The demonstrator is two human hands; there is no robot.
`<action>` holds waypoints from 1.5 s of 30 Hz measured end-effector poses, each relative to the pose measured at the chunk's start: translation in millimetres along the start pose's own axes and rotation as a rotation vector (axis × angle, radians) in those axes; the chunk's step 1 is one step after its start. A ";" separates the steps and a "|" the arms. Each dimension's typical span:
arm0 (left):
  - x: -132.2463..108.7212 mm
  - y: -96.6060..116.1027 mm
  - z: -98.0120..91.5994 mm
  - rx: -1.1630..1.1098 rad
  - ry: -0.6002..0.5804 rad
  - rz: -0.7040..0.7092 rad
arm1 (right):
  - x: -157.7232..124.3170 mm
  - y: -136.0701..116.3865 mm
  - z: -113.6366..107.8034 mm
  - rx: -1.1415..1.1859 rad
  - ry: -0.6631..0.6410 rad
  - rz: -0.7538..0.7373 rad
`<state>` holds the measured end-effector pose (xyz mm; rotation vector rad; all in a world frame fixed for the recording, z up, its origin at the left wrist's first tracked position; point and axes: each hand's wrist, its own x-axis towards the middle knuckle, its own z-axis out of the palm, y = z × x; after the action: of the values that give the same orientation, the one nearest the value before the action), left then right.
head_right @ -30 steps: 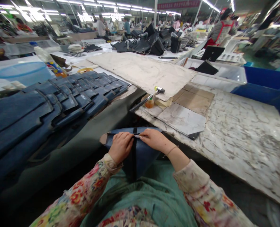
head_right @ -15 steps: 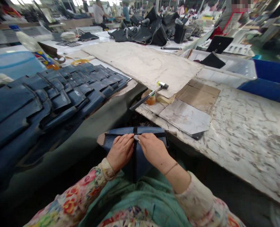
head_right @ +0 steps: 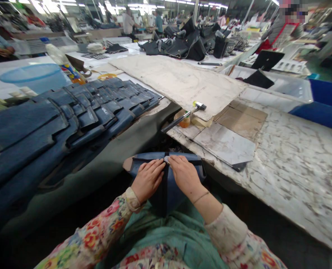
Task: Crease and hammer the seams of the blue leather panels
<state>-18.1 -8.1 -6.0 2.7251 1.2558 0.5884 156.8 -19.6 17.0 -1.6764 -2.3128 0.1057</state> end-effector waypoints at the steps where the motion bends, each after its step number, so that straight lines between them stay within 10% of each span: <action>1: -2.3 -2.2 -1.0 0.003 0.005 -0.009 | 0.2 1.3 -1.2 0.021 0.010 -0.019; 33: -51.5 -71.5 -17.4 0.045 0.096 -0.324 | 65.9 -71.2 34.6 0.119 -0.074 -0.318; 45: -44.3 -64.8 -20.8 0.107 0.051 -0.322 | 26.0 -30.0 5.1 0.018 -0.073 -0.299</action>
<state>-98.3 -0.1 -15.5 2.5183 1.7377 0.5711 120.4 -4.3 23.6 -1.3198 -2.5785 0.1267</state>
